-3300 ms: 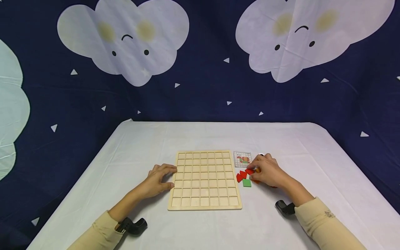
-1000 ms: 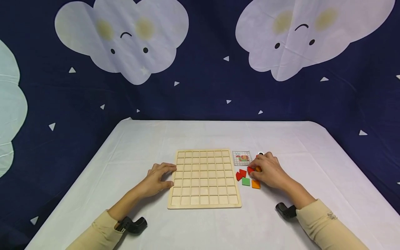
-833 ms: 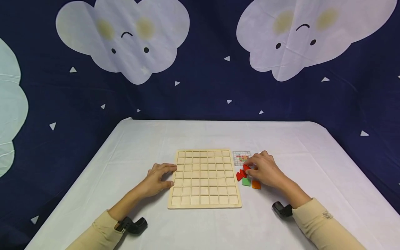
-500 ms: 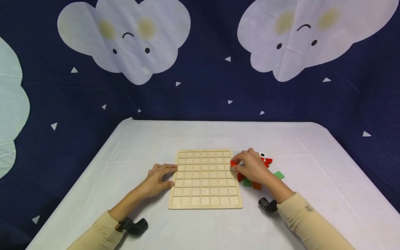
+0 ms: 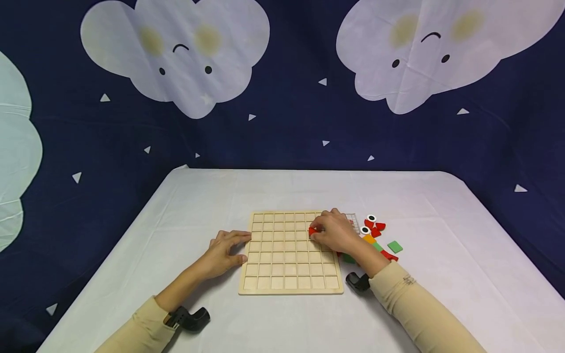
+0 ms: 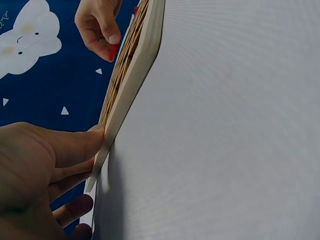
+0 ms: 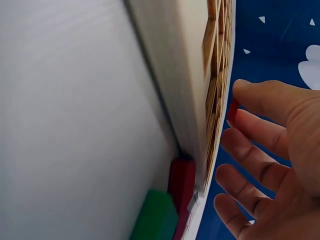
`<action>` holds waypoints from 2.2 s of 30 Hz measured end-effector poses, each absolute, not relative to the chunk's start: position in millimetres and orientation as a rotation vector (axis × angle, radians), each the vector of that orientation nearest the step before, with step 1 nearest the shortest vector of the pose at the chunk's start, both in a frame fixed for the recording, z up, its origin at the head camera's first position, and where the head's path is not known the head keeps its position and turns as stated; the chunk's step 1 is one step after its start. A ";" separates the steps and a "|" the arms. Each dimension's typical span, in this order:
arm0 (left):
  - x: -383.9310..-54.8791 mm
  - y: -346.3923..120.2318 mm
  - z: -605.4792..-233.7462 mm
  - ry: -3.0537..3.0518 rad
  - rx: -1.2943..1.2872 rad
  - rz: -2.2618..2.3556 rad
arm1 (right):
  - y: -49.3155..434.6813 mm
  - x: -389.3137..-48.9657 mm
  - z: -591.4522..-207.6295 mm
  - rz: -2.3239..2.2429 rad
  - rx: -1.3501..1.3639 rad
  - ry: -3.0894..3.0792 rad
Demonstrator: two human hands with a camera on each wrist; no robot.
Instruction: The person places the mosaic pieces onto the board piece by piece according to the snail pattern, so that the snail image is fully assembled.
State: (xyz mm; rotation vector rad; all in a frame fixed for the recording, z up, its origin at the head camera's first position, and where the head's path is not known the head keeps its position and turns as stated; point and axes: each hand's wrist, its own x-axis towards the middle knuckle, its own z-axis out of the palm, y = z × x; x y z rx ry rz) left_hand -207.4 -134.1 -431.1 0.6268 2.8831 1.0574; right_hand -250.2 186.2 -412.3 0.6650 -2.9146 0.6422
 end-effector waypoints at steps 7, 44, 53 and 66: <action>-207.5 -133.6 -429.9 2.868 0.617 1.062 | 183.8 -251.3 -415.4 0.580 0.654 -2.940; -206.7 -131.7 -428.6 2.873 0.624 1.087 | 214.7 -250.8 -394.6 0.717 0.585 -2.924; -207.0 -133.0 -426.9 2.871 0.647 1.063 | 260.1 -248.2 -385.3 0.688 0.381 -2.963; -207.0 -133.5 -428.6 2.873 0.647 1.062 | 325.0 -248.3 -395.1 0.691 0.276 -3.036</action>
